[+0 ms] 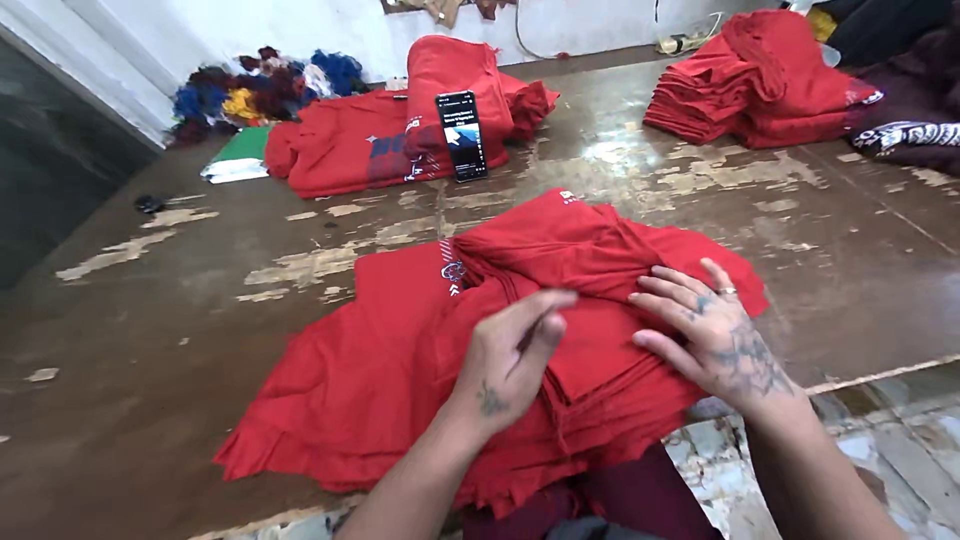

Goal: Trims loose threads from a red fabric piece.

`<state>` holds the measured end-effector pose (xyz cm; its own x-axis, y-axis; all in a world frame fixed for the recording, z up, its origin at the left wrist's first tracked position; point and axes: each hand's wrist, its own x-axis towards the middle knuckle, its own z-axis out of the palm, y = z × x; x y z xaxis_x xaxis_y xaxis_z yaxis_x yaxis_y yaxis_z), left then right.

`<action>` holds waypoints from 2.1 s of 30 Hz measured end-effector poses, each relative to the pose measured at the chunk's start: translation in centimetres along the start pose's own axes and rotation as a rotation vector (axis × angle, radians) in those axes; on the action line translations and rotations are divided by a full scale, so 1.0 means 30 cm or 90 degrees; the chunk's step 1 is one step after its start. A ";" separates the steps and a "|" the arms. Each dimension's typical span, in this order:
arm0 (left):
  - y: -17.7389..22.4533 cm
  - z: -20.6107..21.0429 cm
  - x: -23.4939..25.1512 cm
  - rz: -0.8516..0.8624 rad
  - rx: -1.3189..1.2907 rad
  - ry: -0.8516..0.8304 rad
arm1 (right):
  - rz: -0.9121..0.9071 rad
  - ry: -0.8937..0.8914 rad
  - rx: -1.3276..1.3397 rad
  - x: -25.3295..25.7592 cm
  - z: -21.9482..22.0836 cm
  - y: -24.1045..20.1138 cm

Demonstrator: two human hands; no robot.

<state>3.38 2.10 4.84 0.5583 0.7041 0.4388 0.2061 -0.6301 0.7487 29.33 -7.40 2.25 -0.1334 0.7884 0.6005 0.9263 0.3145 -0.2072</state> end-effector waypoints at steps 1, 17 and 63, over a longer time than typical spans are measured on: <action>-0.031 -0.021 -0.054 -0.038 0.043 -0.008 | -0.022 -0.012 -0.010 0.014 -0.006 -0.055; -0.007 0.066 -0.186 -0.040 -0.245 0.174 | -0.118 -0.055 0.287 0.055 0.116 -0.228; -0.043 0.058 -0.219 0.080 -0.100 -0.003 | -0.146 -0.030 0.325 0.024 0.111 -0.200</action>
<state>0.85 -2.28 0.15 0.5750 0.6218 0.5317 0.0073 -0.6538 0.7566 22.49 -6.98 1.35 -0.3381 0.6890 0.6410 0.5857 0.6872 -0.4298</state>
